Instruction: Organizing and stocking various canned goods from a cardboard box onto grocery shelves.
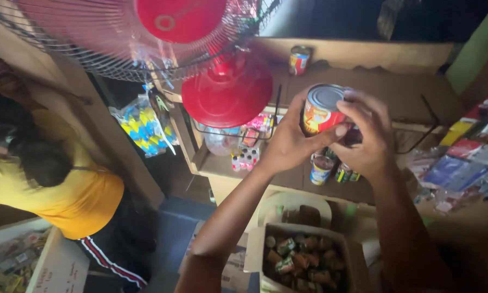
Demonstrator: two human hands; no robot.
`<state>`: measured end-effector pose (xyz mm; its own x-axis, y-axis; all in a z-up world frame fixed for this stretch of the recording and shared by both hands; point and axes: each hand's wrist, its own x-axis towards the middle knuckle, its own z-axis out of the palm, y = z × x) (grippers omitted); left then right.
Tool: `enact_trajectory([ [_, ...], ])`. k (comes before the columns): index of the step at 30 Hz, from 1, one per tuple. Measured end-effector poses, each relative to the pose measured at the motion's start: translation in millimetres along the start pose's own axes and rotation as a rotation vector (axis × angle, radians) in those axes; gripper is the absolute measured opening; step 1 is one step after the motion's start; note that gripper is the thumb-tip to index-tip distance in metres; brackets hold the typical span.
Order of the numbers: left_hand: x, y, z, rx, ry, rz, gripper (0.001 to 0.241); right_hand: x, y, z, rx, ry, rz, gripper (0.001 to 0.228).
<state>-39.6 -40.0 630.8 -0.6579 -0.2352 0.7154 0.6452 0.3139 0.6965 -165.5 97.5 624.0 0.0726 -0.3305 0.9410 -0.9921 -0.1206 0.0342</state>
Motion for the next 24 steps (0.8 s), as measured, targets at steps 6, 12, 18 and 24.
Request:
enact_trajectory([
  [6,10,-6,-4,-0.07,-0.017,-0.007,0.076,18,-8,-6,0.018,0.081,-0.033,0.083],
  [12,12,9,1,-0.002,-0.042,0.103,0.102,5,17,1,0.77,0.104,0.213,0.084],
  [18,6,-9,15,0.069,0.01,0.252,0.109,-5,13,14,0.689,0.174,0.231,0.09],
  [24,6,-36,-7,-0.27,0.092,0.117,0.091,-37,17,25,0.641,0.149,0.378,0.092],
])
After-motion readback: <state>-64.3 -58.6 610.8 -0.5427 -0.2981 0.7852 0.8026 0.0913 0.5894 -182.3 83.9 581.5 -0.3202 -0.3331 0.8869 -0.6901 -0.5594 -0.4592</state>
